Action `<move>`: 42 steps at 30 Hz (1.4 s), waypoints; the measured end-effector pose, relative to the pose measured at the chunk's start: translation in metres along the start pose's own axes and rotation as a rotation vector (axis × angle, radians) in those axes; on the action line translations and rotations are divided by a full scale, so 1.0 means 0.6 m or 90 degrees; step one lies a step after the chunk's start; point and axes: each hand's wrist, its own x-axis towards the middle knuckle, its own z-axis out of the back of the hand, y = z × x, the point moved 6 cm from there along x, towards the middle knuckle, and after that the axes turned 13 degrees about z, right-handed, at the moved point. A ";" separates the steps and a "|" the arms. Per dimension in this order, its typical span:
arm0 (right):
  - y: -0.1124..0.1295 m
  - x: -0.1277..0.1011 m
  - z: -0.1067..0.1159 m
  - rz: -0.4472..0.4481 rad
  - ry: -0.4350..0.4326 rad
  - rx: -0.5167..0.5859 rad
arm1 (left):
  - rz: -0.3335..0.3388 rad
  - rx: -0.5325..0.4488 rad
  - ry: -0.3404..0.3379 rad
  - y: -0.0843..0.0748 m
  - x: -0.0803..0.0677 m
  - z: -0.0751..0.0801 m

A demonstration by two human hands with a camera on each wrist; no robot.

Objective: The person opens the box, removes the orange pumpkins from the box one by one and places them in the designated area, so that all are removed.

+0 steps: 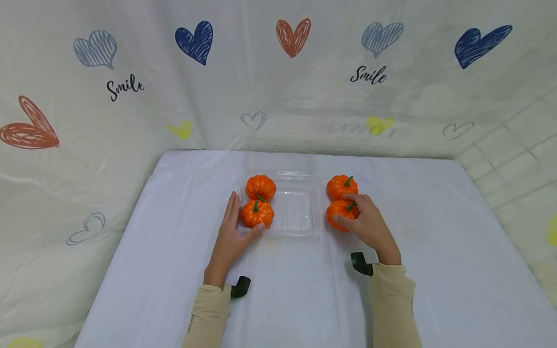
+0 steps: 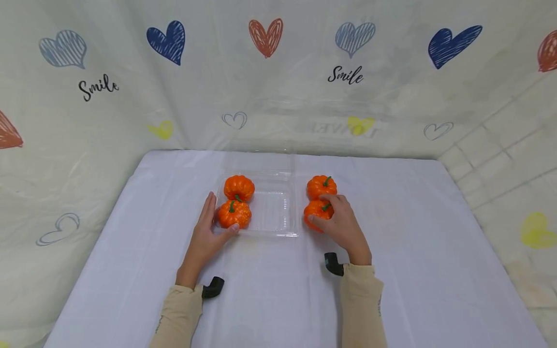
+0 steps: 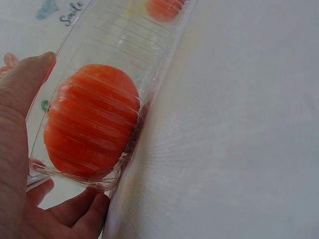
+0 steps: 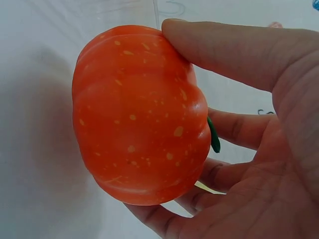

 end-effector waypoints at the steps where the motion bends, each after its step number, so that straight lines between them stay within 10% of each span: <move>1: -0.002 0.000 0.000 -0.005 0.003 -0.004 | 0.000 0.000 0.000 0.000 0.000 0.000; 32: -0.015 -0.007 0.004 -0.019 0.046 -0.042 | 0.009 -0.003 0.008 0.004 -0.001 0.002; 42: -0.002 -0.004 0.027 0.000 -0.058 -0.040 | -0.007 -0.009 0.006 0.004 0.002 0.002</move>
